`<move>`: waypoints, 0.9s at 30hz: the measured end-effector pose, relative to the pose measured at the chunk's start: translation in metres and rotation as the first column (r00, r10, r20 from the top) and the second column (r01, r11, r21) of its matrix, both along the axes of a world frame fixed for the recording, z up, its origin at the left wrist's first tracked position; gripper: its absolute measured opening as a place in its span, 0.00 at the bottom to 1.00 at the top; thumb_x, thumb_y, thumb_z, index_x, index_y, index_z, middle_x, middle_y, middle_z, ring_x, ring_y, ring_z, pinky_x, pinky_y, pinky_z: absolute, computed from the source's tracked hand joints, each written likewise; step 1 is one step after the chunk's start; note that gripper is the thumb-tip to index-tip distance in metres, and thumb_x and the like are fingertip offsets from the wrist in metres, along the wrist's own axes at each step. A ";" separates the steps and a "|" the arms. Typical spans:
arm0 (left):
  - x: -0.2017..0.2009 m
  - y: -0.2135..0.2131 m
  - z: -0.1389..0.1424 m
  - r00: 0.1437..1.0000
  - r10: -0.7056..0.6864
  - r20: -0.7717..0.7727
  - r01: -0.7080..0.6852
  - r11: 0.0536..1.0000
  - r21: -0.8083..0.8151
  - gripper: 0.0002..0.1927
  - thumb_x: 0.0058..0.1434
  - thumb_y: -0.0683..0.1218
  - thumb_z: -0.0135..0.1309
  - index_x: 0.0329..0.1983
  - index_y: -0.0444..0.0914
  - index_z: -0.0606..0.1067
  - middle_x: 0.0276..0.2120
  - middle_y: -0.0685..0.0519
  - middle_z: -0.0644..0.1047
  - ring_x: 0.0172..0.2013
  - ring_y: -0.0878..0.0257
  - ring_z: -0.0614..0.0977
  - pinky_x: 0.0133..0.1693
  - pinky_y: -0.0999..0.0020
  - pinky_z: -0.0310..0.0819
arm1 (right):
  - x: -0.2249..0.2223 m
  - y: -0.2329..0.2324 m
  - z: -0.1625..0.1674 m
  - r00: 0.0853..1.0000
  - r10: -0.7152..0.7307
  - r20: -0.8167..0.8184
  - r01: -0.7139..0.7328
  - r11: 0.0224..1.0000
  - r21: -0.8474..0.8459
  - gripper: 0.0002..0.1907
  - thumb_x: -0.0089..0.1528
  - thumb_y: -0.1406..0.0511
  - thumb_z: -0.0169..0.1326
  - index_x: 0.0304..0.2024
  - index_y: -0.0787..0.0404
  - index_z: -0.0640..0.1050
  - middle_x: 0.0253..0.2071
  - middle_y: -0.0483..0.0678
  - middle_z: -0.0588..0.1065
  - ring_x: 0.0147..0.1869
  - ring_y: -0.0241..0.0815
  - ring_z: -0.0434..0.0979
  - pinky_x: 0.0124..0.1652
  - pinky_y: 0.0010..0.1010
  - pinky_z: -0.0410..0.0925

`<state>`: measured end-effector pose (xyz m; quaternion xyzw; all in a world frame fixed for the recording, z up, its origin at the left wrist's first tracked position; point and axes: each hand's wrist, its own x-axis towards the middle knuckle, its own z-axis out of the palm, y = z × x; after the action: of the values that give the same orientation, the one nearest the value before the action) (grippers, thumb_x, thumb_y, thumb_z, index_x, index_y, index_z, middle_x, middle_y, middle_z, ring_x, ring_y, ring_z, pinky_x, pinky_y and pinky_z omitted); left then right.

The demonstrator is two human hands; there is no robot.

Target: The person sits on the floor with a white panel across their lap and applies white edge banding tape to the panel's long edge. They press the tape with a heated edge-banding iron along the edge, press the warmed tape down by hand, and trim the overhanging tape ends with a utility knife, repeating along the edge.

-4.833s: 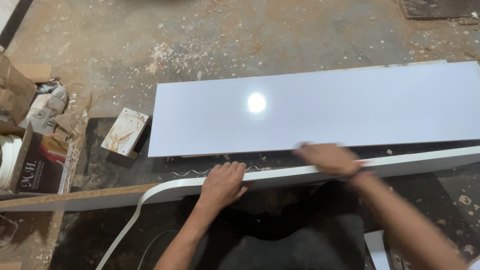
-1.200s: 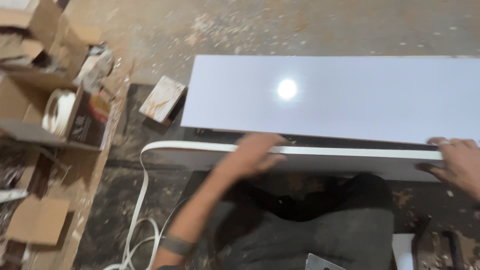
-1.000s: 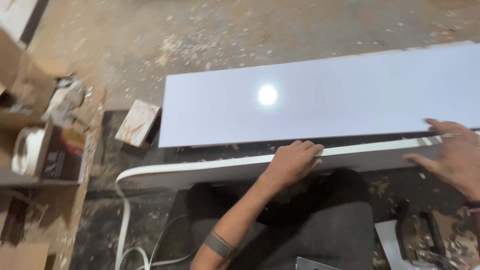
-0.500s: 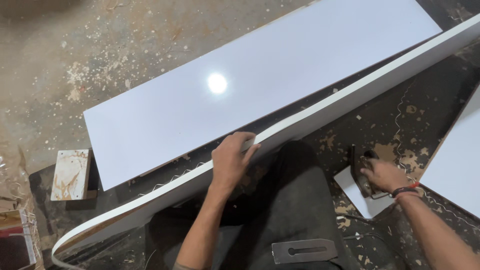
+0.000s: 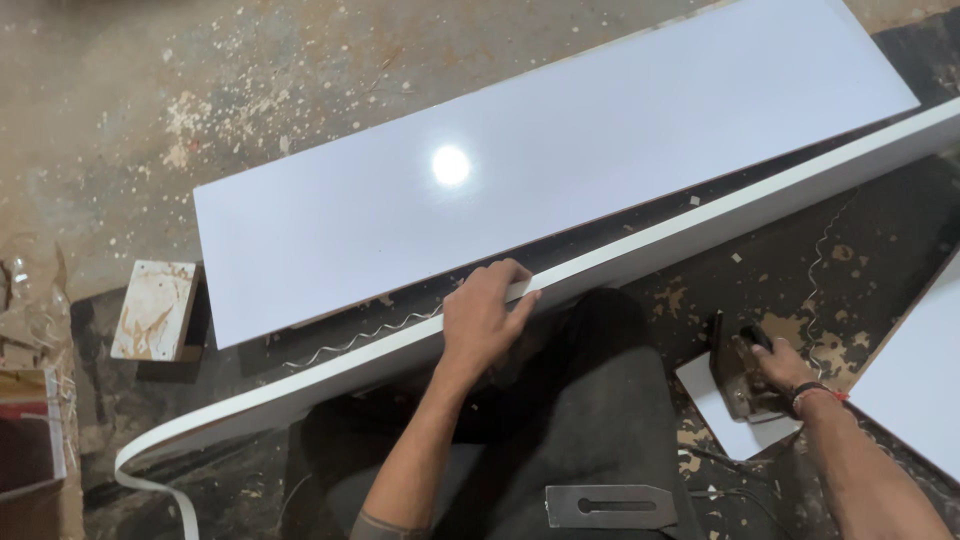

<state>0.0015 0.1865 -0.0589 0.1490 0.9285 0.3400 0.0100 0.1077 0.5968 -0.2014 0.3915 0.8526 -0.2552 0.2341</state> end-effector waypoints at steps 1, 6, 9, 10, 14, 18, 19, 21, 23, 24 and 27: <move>0.001 -0.002 0.000 1.000 -0.006 -0.013 0.006 1.000 0.005 0.13 0.60 0.55 0.60 0.42 0.44 0.77 0.35 0.53 0.81 0.39 0.54 0.82 0.40 0.55 0.74 | 0.000 -0.004 0.001 1.000 0.015 0.005 -0.015 1.000 -0.009 0.28 0.69 0.50 0.45 0.64 0.61 0.70 0.54 0.68 0.77 0.58 0.66 0.78 0.56 0.54 0.68; 0.002 -0.009 -0.003 0.996 -0.018 -0.090 0.021 0.999 0.032 0.12 0.61 0.53 0.59 0.42 0.43 0.76 0.36 0.54 0.80 0.41 0.54 0.81 0.38 0.53 0.73 | 0.001 -0.011 0.027 0.997 0.076 0.016 -0.075 0.995 -0.073 0.27 0.69 0.48 0.42 0.66 0.51 0.71 0.50 0.64 0.79 0.52 0.63 0.82 0.52 0.54 0.71; 0.000 -0.010 -0.007 0.995 -0.032 -0.095 0.038 0.997 0.070 0.13 0.61 0.53 0.59 0.42 0.42 0.76 0.36 0.54 0.81 0.41 0.54 0.81 0.38 0.53 0.73 | 0.003 0.002 0.075 0.997 0.080 0.003 -0.080 0.991 -0.111 0.27 0.69 0.47 0.41 0.67 0.45 0.71 0.47 0.62 0.80 0.49 0.61 0.84 0.49 0.54 0.73; 0.000 -0.010 -0.008 0.995 -0.033 -0.089 0.040 0.996 0.081 0.13 0.61 0.53 0.59 0.43 0.42 0.76 0.36 0.54 0.81 0.41 0.54 0.81 0.38 0.53 0.73 | 0.002 0.005 0.094 0.995 0.092 -0.042 -0.096 0.989 -0.115 0.27 0.69 0.46 0.40 0.67 0.43 0.72 0.47 0.61 0.81 0.48 0.60 0.85 0.48 0.54 0.73; 0.000 -0.013 -0.010 0.997 -0.046 -0.064 0.051 0.996 0.072 0.13 0.61 0.53 0.60 0.42 0.42 0.76 0.36 0.54 0.80 0.41 0.55 0.81 0.38 0.54 0.74 | -0.020 0.006 0.175 0.899 0.274 -0.342 -0.274 0.960 0.049 0.23 0.70 0.51 0.45 0.61 0.52 0.77 0.36 0.56 0.76 0.39 0.51 0.78 0.39 0.43 0.71; 0.004 -0.016 -0.009 0.997 -0.037 -0.074 0.044 0.994 0.095 0.13 0.61 0.53 0.60 0.42 0.42 0.76 0.36 0.54 0.80 0.41 0.55 0.81 0.38 0.54 0.73 | -0.073 -0.022 0.231 0.868 0.308 -0.390 -0.301 0.950 0.080 0.24 0.70 0.52 0.45 0.63 0.57 0.73 0.32 0.53 0.74 0.34 0.46 0.76 0.34 0.41 0.70; 0.005 -0.017 -0.008 0.997 -0.035 -0.069 0.042 0.995 0.096 0.13 0.61 0.53 0.60 0.42 0.42 0.76 0.36 0.54 0.80 0.41 0.55 0.81 0.37 0.54 0.73 | -0.088 -0.031 0.237 0.855 0.369 -0.364 -0.345 0.929 0.131 0.24 0.71 0.52 0.45 0.63 0.58 0.74 0.31 0.54 0.74 0.34 0.47 0.75 0.35 0.41 0.69; 0.005 -0.017 -0.007 0.998 -0.040 -0.058 0.045 0.994 0.099 0.13 0.61 0.54 0.60 0.41 0.42 0.76 0.36 0.55 0.80 0.41 0.56 0.81 0.38 0.55 0.73 | -0.123 -0.045 0.251 0.835 0.449 -0.317 -0.407 0.893 0.192 0.24 0.72 0.51 0.44 0.63 0.58 0.74 0.29 0.54 0.74 0.33 0.46 0.75 0.36 0.41 0.68; 0.005 -0.017 -0.007 0.998 -0.043 -0.041 0.047 0.994 0.099 0.13 0.60 0.54 0.60 0.41 0.42 0.76 0.36 0.56 0.80 0.41 0.57 0.81 0.38 0.55 0.73 | -0.148 -0.062 0.250 0.835 0.487 -0.258 -0.446 0.872 0.201 0.25 0.71 0.51 0.42 0.64 0.56 0.72 0.28 0.51 0.75 0.33 0.44 0.76 0.36 0.39 0.68; 0.004 -0.017 -0.007 0.998 -0.041 -0.037 0.044 0.994 0.096 0.13 0.60 0.54 0.60 0.41 0.42 0.76 0.36 0.56 0.80 0.41 0.56 0.81 0.38 0.55 0.73 | -0.154 -0.067 0.250 0.840 0.485 -0.241 -0.446 0.872 0.202 0.26 0.71 0.50 0.42 0.65 0.55 0.72 0.29 0.51 0.75 0.33 0.45 0.76 0.37 0.39 0.68; 0.002 -0.018 -0.007 0.999 -0.045 -0.019 0.046 0.995 0.086 0.13 0.61 0.54 0.60 0.41 0.42 0.76 0.36 0.56 0.80 0.41 0.56 0.80 0.38 0.54 0.73 | -0.167 -0.084 0.246 0.847 0.497 -0.189 -0.460 0.863 0.208 0.28 0.71 0.48 0.41 0.67 0.53 0.70 0.30 0.53 0.76 0.34 0.47 0.76 0.38 0.40 0.69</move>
<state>0.0033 0.1689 -0.0660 0.1734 0.9093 0.3783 0.0033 -0.0595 0.5125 0.0445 0.1499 0.9620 -0.1664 0.1564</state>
